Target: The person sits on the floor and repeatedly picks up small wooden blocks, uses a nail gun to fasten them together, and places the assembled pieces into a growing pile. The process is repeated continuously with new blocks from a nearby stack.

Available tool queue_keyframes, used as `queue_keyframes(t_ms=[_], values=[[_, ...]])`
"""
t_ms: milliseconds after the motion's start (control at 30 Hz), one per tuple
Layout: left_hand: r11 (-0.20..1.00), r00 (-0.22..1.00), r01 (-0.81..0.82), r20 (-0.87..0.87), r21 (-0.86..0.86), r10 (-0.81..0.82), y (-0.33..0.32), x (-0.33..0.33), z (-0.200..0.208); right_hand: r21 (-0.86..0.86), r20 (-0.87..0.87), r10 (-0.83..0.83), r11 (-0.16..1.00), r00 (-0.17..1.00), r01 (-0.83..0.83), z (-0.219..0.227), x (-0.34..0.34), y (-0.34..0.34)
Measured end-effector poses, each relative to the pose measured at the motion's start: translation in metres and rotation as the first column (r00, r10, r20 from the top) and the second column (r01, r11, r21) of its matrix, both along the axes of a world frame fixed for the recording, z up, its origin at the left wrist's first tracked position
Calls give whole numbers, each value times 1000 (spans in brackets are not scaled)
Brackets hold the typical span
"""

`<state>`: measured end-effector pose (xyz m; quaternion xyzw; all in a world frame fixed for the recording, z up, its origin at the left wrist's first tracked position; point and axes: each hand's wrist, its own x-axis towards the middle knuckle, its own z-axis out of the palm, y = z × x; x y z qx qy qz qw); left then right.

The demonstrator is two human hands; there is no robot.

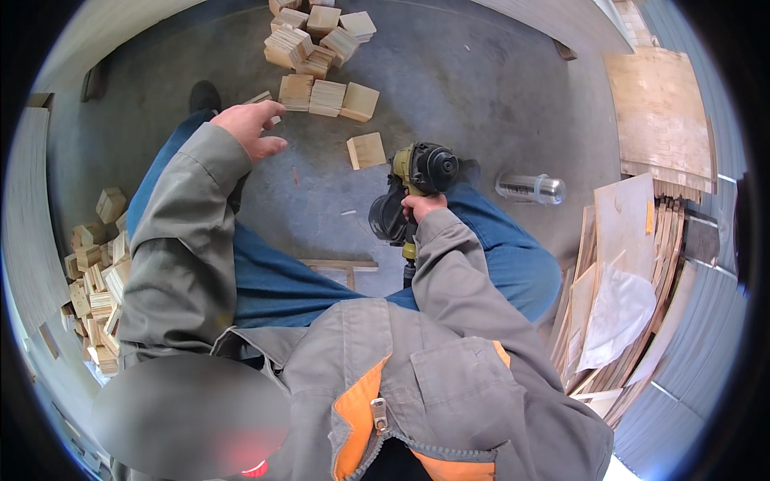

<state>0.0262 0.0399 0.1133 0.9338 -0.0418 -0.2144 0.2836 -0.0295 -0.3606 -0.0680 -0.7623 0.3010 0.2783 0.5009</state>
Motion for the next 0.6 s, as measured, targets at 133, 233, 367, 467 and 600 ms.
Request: queue_keyframes(t_ms=[133,233,367,467,600], values=[[1000,1000,12,18,-2,-12,3,-3,4,31,63,93,995,994,-95,7,5,22],[1000,1000,24,7,10,-24,6,-4,2,21,106,132,991,986,-135,-1,9,30],[1000,1000,24,6,12,-24,8,-4,0,48,91,112,992,989,-117,-8,14,41],[999,999,45,9,10,-46,5,-1,0,38,94,87,995,992,-91,-16,17,42],[999,1000,29,12,14,-29,1,-1,-2,31,145,105,993,984,-111,-11,21,35]])
